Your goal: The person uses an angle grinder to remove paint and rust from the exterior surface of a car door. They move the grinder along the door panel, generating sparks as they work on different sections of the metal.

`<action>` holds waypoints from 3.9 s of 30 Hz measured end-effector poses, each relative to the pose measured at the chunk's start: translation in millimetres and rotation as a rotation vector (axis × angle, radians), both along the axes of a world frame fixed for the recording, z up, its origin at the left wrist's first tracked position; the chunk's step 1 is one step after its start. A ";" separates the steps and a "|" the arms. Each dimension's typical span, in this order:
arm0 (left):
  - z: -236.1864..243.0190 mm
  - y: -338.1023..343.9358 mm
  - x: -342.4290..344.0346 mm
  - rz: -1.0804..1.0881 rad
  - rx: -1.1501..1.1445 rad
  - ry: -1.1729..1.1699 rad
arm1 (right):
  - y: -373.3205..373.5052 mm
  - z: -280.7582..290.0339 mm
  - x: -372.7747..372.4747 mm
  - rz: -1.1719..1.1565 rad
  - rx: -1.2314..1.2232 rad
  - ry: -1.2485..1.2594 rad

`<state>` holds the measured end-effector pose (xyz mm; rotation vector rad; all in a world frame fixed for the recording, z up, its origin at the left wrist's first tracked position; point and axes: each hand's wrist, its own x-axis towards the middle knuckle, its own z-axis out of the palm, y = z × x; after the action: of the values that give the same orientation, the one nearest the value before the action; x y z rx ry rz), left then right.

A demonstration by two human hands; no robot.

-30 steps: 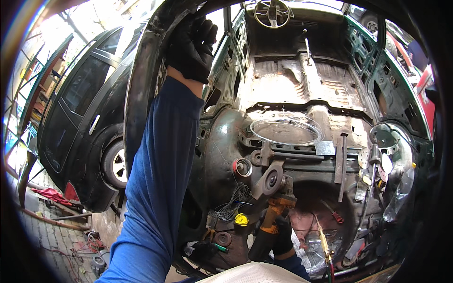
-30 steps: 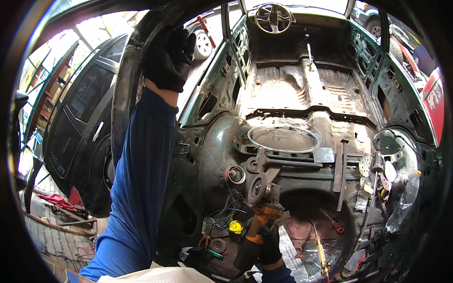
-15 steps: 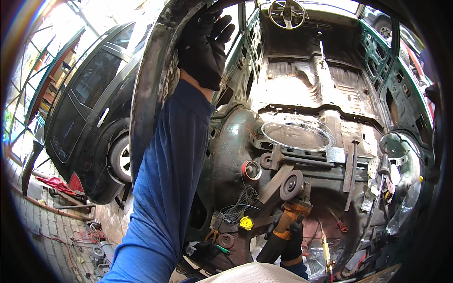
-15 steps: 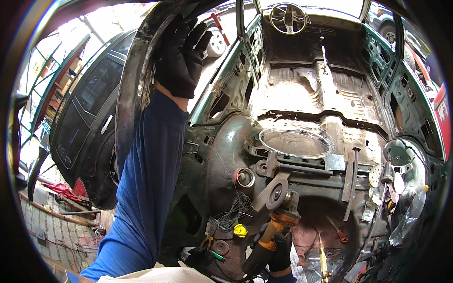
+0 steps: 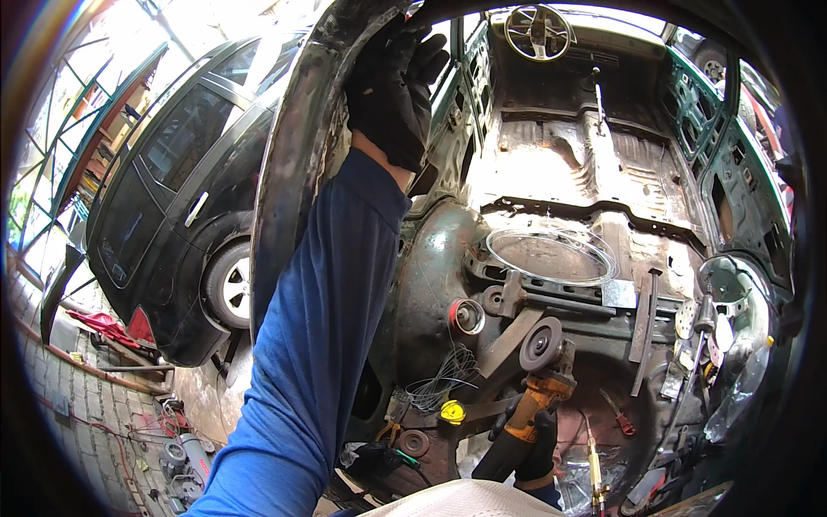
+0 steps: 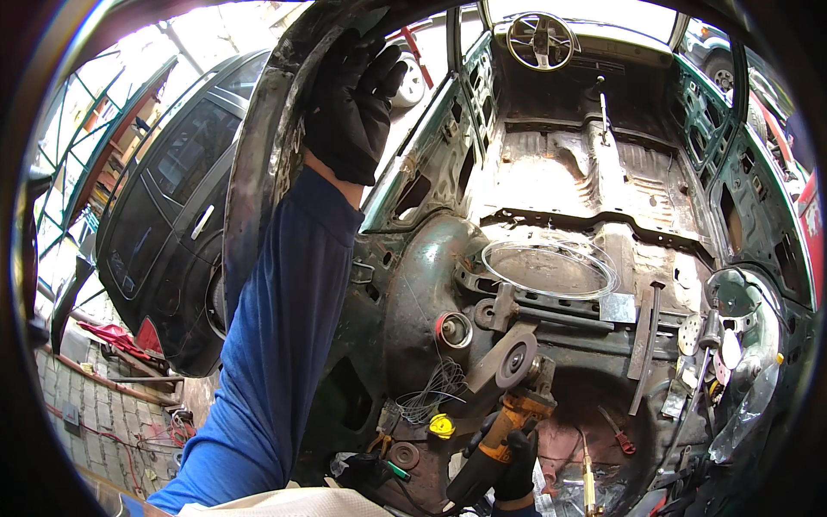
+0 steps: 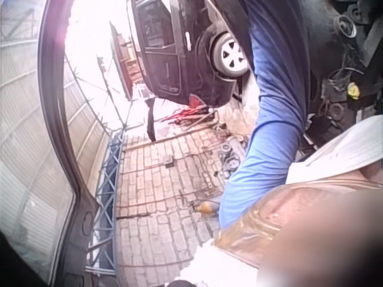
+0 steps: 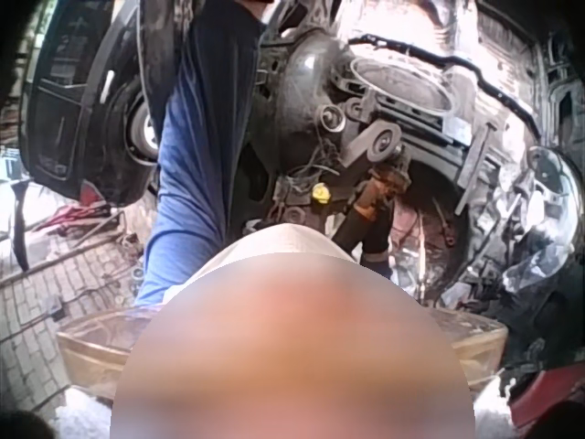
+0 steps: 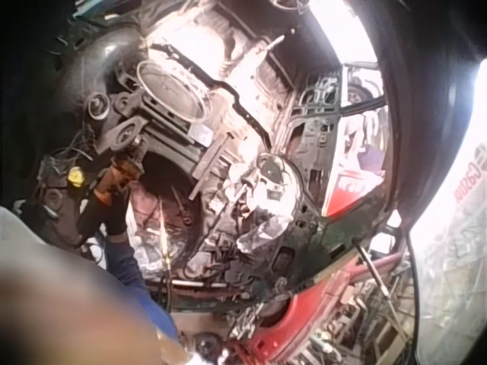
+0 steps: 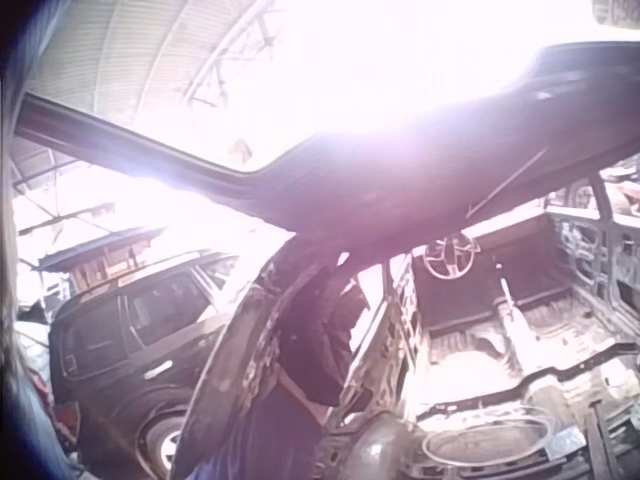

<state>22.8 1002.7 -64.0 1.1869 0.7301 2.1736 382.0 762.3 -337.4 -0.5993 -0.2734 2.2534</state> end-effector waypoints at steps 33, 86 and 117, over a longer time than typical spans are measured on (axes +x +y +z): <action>-97.1 -431.6 8.5 0.790 -0.932 1.213 | 10.1 126.3 -95.1 -0.138 0.604 -0.123; -106.3 -431.1 2.9 0.779 -0.776 0.953 | 26.4 159.3 -191.1 -0.388 1.316 -0.287; -147.8 -692.5 -12.9 0.619 -0.842 0.482 | -188.0 98.3 -100.4 0.628 0.092 0.074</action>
<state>9.9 310.2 -211.8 1.0745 2.1832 1.6195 281.6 574.3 -239.2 -0.4141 -0.5898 2.8339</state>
